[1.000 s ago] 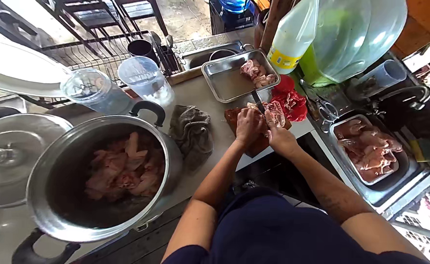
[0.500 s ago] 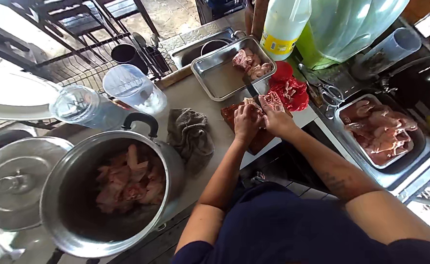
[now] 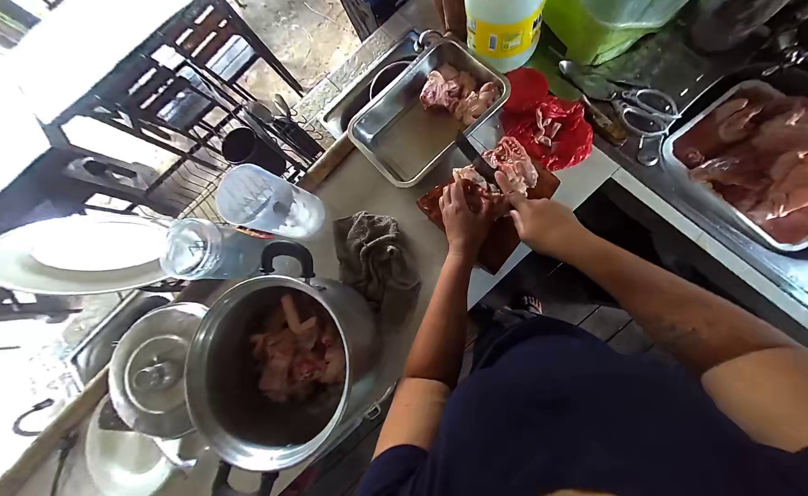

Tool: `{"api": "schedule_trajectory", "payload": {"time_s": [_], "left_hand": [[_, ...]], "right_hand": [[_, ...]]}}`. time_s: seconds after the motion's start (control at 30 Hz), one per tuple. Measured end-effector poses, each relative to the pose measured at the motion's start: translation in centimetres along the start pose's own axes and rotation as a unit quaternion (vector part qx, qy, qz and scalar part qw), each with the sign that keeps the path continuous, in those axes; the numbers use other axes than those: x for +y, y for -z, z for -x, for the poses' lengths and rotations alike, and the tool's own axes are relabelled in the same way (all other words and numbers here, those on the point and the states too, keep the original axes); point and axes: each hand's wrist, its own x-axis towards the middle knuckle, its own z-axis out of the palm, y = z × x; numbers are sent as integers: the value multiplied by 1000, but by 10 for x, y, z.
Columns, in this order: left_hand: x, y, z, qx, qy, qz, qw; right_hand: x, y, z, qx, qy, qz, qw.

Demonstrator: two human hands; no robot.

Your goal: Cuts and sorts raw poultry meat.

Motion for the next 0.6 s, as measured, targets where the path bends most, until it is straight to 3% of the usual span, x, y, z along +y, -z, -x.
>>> {"api": "schedule_trajectory", "payload": {"time_s": [0.17,0.37,0.47,0.53,0.6], "left_hand": [[6,-3,-4,0,6,-51,999],[-1,-2,-2,10,-1,-17,1000],[0,-1,-4,13,-9,-12,1000],[1,-1,-5,6,-19,-14,1000],[-6,1,-3,-9,-64,-10,998]], "right_hand": [[20,-5,79,-60,-36,-13,997],[-16,8,-11,-9,-21,-52,998],[3,0,35,5,0,-40,999],[17,-6,72,-31,-16,-33,999],[20,-7,76,-51,-25,-35,998]]}}
